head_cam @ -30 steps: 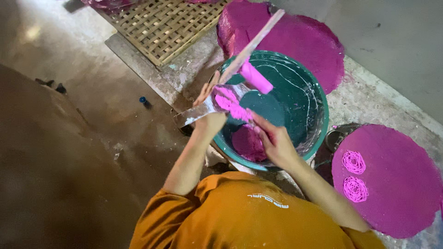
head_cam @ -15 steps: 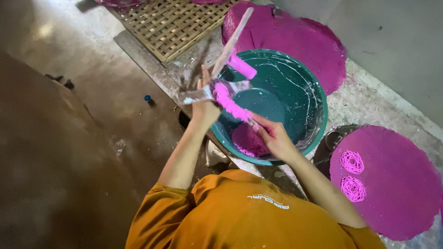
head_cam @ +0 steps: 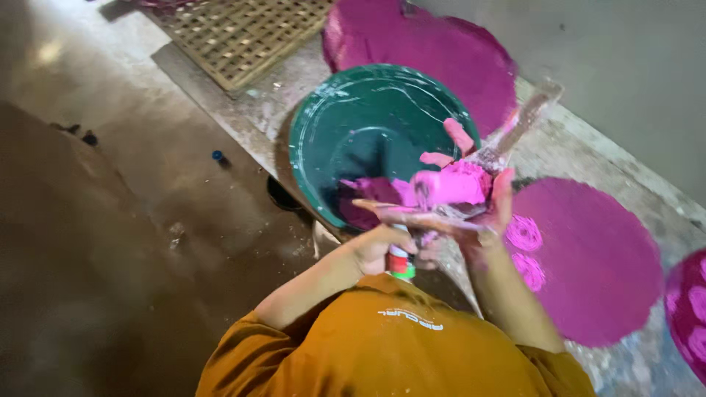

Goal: The person scoops bright pink paste from a green basin into a handheld metal extruder tool, then squeezes the tool to pipe coiled rosettes of paste onto round pink discs on the worktable, filling in the coil pattern disc by disc.

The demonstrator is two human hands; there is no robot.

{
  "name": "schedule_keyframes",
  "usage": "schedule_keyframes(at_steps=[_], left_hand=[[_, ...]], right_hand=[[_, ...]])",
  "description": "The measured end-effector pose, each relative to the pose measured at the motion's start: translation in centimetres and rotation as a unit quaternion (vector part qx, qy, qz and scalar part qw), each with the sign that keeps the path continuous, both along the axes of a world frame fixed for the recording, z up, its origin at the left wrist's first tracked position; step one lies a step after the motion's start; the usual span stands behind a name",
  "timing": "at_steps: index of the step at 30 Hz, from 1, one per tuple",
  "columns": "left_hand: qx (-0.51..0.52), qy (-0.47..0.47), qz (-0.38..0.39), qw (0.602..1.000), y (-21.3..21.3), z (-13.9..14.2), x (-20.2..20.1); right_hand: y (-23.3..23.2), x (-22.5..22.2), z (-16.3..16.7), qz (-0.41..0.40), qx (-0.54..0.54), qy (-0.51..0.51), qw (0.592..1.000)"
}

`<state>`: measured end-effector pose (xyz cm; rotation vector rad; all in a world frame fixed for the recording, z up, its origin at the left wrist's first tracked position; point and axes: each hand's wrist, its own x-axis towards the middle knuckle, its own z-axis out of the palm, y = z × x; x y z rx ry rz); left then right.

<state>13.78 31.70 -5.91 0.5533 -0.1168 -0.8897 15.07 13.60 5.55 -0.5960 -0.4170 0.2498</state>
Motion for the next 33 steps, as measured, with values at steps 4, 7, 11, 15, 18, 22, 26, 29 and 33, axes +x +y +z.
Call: schedule_keyframes(at_steps=[4, 7, 11, 15, 18, 22, 26, 29, 33], left_hand=[[0.165, -0.284, 0.062, 0.942, -2.9, 4.0, -2.6], [0.322, -0.471, 0.033, 0.82, -4.2, 7.5, -3.9], [0.224, -0.388, -0.047, 0.893, -6.7, 9.7, -7.7], [0.044, -0.238, -0.076, 0.967, -12.6, 8.7, -9.6], [0.102, -0.399, -0.164, 0.897, -16.7, 8.2, -8.5], [0.198, -0.623, -0.176, 0.736, -23.3, 8.4, -5.8], [0.24, -0.678, -0.226, 0.657, -29.8, 8.0, -4.7], [0.046, -0.563, -0.262, 0.782, -35.3, 6.1, -0.2], [0.5, -0.591, 0.182, 0.606, -37.7, 1.2, 5.8]], right_hand=[[-5.5, -5.4, 3.7, -0.258, -0.241, -0.114, 0.929], [-9.7, -8.7, 6.1, -0.308, -0.446, -0.317, 0.779], [-12.7, -15.3, 5.6, -0.305, -0.537, -0.507, 0.601], [-14.4, -18.7, 2.7, -0.337, -0.603, -0.401, 0.601], [-17.9, -21.0, 1.9, -0.342, -0.599, -0.284, 0.666], [-26.5, -24.6, 1.9, -0.122, -0.438, 0.011, 0.891], [-29.3, -31.0, -2.0, -0.034, -0.376, 0.188, 0.907], [-30.7, -35.2, -4.5, -0.178, -0.344, 0.126, 0.913], [-31.6, -40.5, -5.8, -0.349, -0.369, 0.186, 0.841]])
